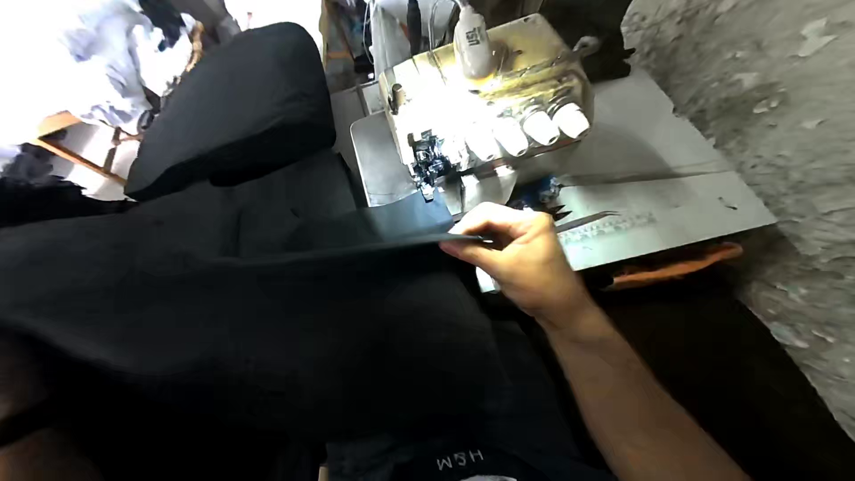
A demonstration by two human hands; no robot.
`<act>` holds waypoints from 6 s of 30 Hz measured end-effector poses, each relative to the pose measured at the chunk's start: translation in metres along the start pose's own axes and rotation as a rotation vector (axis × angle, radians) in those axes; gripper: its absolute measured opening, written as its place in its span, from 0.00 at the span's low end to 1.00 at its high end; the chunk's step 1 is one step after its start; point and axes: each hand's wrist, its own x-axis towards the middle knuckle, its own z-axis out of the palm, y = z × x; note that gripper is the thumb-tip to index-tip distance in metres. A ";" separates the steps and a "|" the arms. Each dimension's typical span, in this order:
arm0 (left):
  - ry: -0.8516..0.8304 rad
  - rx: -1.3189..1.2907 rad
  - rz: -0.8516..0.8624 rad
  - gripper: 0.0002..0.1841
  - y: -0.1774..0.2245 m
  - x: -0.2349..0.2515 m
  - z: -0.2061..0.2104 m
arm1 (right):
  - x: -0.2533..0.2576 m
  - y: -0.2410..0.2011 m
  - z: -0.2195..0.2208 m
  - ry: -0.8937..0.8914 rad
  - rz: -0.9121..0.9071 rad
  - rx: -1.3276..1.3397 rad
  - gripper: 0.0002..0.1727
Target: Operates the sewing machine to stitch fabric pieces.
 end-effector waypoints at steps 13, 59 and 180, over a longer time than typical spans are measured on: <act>-0.466 -0.663 1.131 0.07 0.166 -0.205 0.109 | -0.003 0.026 0.014 -0.120 0.101 0.000 0.09; -0.283 -0.423 0.896 0.06 0.196 -0.211 0.180 | -0.008 0.067 -0.012 -0.192 0.357 -0.080 0.52; -0.535 -0.612 0.607 0.06 0.155 -0.171 0.123 | -0.022 0.064 -0.008 0.261 0.307 0.075 0.04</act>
